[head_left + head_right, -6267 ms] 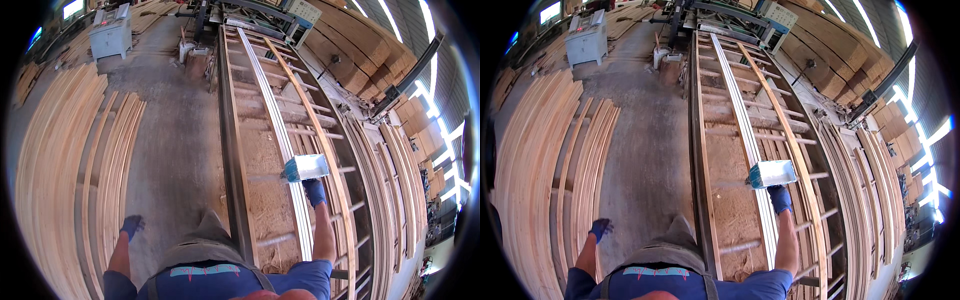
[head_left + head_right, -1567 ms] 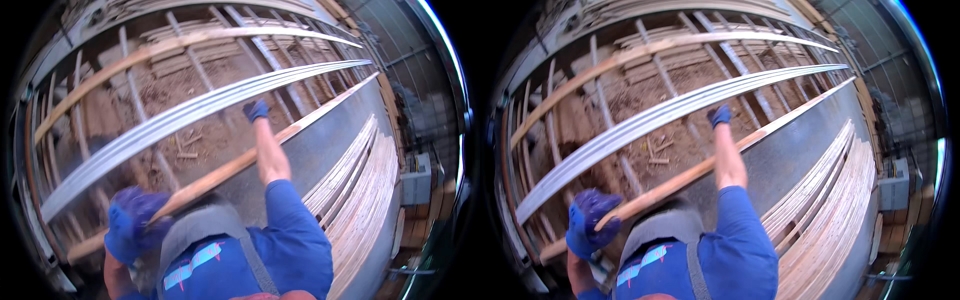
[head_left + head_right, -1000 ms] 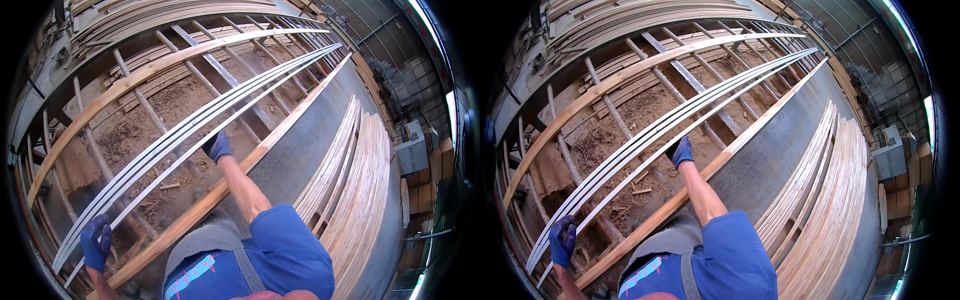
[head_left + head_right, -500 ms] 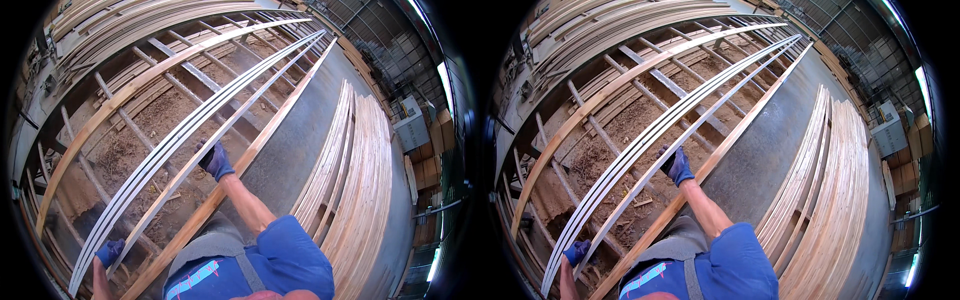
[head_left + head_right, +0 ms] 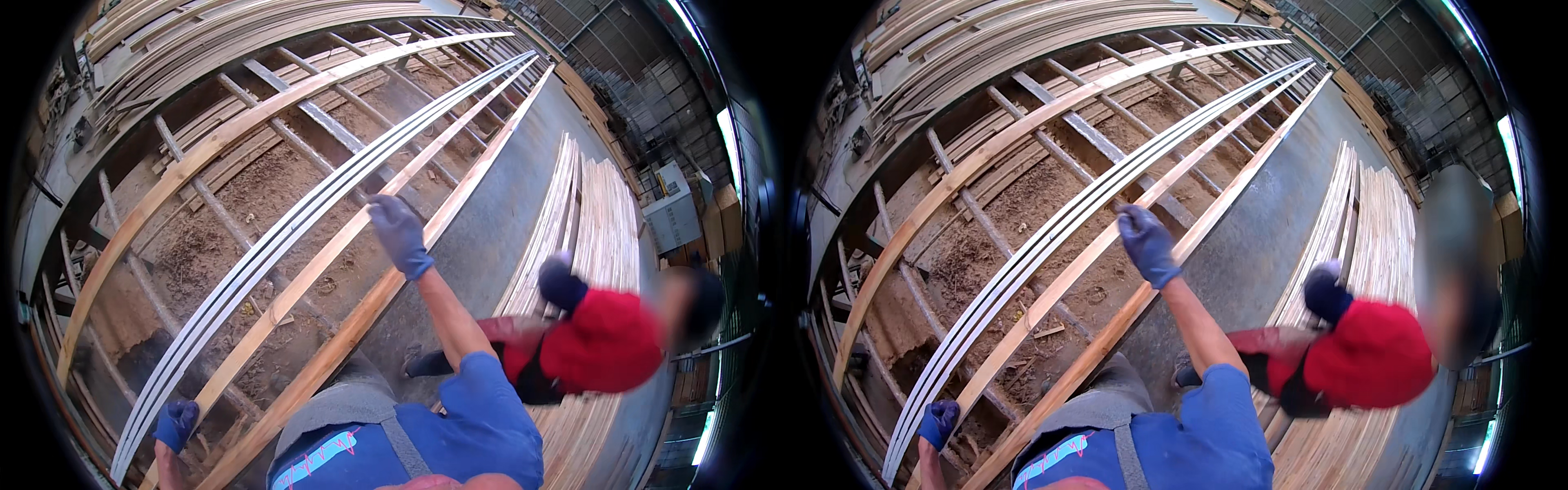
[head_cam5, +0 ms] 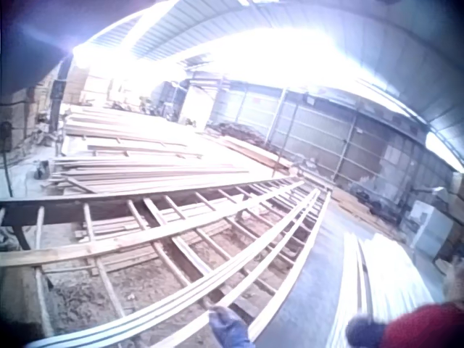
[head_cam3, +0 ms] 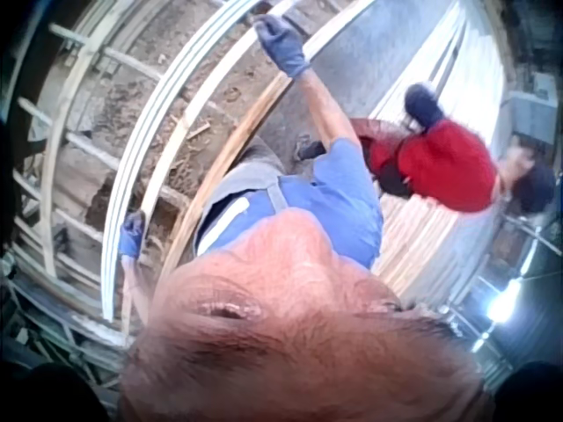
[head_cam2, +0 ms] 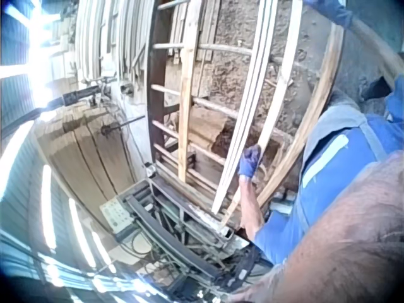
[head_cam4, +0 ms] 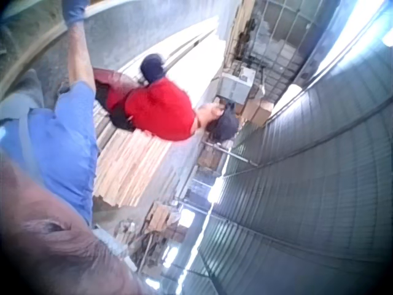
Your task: The person picks up wooden planks from a stack and places them on a metal rack. They then use a handheld applicator to spread a white substance along the length of each plank. The person repeats this process for multiple planks, moving along the rack.
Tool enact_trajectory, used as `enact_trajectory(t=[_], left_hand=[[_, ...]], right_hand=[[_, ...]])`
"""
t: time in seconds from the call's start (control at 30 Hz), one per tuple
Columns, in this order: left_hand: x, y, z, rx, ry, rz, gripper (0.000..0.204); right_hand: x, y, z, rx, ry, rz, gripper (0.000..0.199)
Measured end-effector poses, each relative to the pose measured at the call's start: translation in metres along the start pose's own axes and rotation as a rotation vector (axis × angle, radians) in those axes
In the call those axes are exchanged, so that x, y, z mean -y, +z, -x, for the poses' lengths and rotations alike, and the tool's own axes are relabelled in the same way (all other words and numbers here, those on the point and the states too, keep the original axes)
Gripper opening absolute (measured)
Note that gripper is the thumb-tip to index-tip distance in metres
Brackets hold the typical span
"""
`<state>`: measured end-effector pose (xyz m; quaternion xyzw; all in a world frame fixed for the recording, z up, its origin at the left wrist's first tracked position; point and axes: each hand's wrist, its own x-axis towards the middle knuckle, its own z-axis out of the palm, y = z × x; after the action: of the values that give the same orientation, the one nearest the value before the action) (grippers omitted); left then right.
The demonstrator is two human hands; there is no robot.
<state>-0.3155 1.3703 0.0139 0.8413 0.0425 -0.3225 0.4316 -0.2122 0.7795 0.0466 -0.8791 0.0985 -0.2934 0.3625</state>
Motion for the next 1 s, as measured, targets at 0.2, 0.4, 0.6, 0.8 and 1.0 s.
enact_trajectory(t=[0.2,0.4,0.6,0.8,1.0], left_hand=[[0.025,0.001,0.006,-0.131,0.163,-0.119,0.032],[0.040,-0.002,0.026,-0.221,0.164,-0.180,0.033],[0.070,0.007,0.029,-0.380,0.238,-0.259,0.034],[0.069,0.001,0.036,-0.379,0.273,-0.191,0.038],[0.078,-0.030,0.052,-0.417,0.225,-0.166,0.039]], right_hand=[[0.006,0.055,-0.033,0.568,-0.384,0.379,0.030],[-0.001,0.070,-0.030,1.074,-0.230,0.585,0.050],[0.009,0.069,-0.021,1.023,-0.308,0.600,0.054],[0.090,0.027,-0.058,0.944,-0.351,0.644,0.053],[0.114,0.037,-0.072,0.914,-0.430,0.623,0.055]])
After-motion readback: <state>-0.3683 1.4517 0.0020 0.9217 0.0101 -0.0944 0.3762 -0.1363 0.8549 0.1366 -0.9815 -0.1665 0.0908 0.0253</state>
